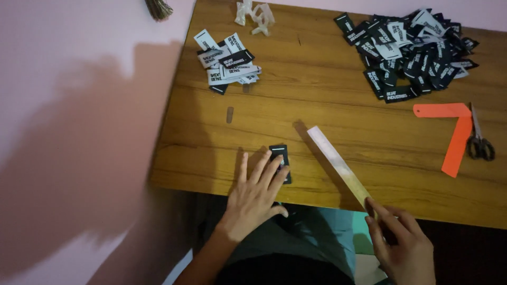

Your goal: The person measures small black and white rectangular tags using a metal ruler on a wooden table. They pick up tags from a pile, align the ruler, and place the measured tags into a separate pile. The person repeats this process for several tags throughout the clip.

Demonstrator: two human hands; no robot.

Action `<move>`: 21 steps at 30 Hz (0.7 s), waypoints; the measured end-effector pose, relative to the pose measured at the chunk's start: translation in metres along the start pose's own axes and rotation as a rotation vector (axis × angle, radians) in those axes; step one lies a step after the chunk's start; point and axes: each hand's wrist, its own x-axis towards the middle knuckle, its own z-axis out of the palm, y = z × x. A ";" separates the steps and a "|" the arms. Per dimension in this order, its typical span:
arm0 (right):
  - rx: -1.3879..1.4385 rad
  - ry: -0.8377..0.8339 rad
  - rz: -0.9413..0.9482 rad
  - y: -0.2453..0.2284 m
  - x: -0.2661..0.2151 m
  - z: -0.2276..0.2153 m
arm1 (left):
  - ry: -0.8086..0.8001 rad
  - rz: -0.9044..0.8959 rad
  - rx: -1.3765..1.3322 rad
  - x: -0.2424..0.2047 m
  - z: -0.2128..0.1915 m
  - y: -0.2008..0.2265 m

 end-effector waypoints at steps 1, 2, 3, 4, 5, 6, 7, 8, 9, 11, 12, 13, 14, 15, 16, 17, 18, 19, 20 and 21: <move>0.035 -0.008 -0.005 -0.003 0.002 -0.001 | 0.003 0.003 -0.003 -0.001 -0.002 0.001; 0.036 -0.012 -0.006 -0.004 0.000 0.000 | 0.000 -0.001 -0.003 -0.003 0.000 0.002; 0.037 -0.040 0.019 -0.006 0.000 0.001 | -0.027 -0.003 0.008 -0.002 0.003 0.001; 0.037 -0.068 0.044 -0.007 0.000 0.002 | -0.055 -0.005 0.020 -0.001 0.005 0.000; 0.037 -0.068 0.045 -0.009 0.000 0.002 | -0.056 -0.004 0.019 -0.002 0.004 0.001; 0.068 -0.090 0.027 -0.011 0.000 0.003 | -0.007 -0.006 -0.006 -0.003 0.003 0.001; 0.099 -0.111 0.007 -0.013 0.001 0.005 | 0.042 -0.009 -0.029 -0.004 0.002 0.000; 0.099 -0.111 0.007 -0.013 0.000 0.006 | 0.042 -0.010 -0.029 -0.003 0.002 0.000; 0.095 -0.148 0.028 -0.013 -0.002 0.008 | 0.038 -0.011 -0.037 -0.004 0.002 0.000; 0.093 -0.188 0.048 -0.013 -0.005 0.011 | 0.032 -0.015 -0.045 -0.005 0.003 0.000; 0.073 -0.193 0.033 -0.012 -0.006 0.011 | -0.004 -0.015 -0.016 -0.005 0.004 0.001; 0.050 -0.192 0.020 -0.010 -0.006 0.012 | -0.036 -0.008 0.013 -0.003 0.005 0.000; 0.050 -0.189 0.020 -0.010 -0.005 0.012 | -0.035 -0.006 0.013 -0.003 0.005 0.000; 0.016 -0.218 0.039 -0.010 -0.005 0.011 | 0.024 0.010 -0.011 -0.004 0.005 0.000; -0.017 -0.246 0.058 -0.010 -0.005 0.010 | 0.082 0.025 -0.036 -0.005 0.005 0.000; -0.017 -0.245 0.058 -0.005 -0.005 0.011 | 0.083 0.026 -0.036 -0.006 0.005 0.000; -0.044 -0.253 0.043 0.000 -0.006 0.012 | 0.097 0.038 -0.014 -0.007 0.004 0.000; -0.069 -0.263 0.027 0.005 -0.006 0.013 | 0.110 0.048 0.008 -0.009 0.003 0.000; -0.068 -0.263 0.026 0.006 -0.005 0.012 | 0.110 0.047 0.009 -0.006 0.000 0.000; -0.016 -0.238 0.016 0.008 -0.003 0.012 | 0.139 0.043 -0.005 -0.005 -0.002 0.000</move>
